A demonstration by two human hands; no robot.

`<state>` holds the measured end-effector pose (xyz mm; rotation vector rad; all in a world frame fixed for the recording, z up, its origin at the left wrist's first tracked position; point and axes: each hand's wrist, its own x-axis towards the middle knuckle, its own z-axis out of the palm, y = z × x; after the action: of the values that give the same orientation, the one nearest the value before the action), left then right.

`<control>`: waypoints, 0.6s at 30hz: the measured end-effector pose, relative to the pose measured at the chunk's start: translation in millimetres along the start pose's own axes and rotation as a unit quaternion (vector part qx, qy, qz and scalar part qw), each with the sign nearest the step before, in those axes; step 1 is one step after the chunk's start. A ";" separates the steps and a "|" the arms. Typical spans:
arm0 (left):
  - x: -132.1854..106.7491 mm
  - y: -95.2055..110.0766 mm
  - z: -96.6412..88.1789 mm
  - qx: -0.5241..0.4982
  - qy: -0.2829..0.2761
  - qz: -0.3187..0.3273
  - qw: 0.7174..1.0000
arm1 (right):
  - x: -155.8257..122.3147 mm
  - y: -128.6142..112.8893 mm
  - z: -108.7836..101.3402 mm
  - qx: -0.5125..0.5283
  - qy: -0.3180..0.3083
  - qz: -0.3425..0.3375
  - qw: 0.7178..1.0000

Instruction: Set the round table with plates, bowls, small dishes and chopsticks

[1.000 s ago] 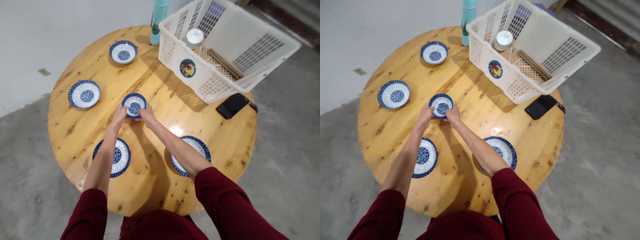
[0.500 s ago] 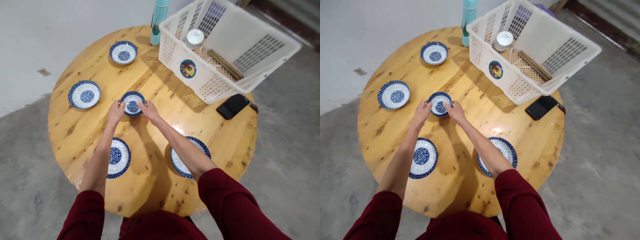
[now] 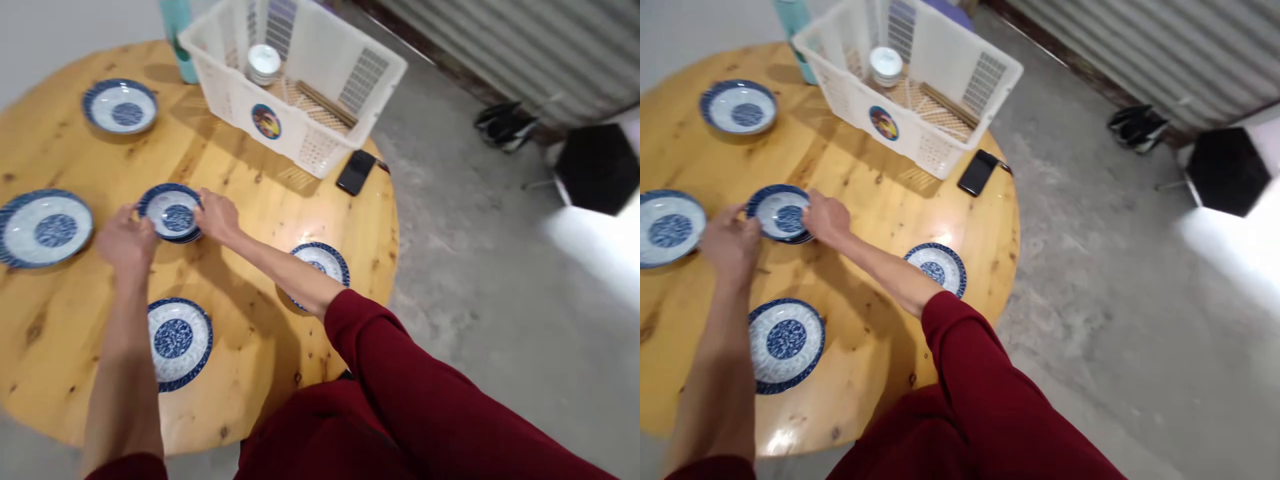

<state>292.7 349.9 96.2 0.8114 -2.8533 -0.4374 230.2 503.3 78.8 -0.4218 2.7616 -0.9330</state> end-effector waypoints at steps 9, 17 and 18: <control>-83.1 78.2 -40.2 -0.171 0.114 0.123 0.971 | -75.2 46.4 -85.8 0.142 0.069 0.024 0.987; -178.5 159.4 9.0 -0.250 -0.131 0.214 0.935 | -203.1 163.0 -141.4 0.234 0.133 0.135 0.953; -186.9 168.8 15.9 -0.250 -0.160 0.219 0.929 | -214.9 176.2 -146.1 0.239 0.138 0.152 0.949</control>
<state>364.1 590.4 123.6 0.0058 -2.8525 -1.2464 356.4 789.6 104.4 0.2258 2.5805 -1.6090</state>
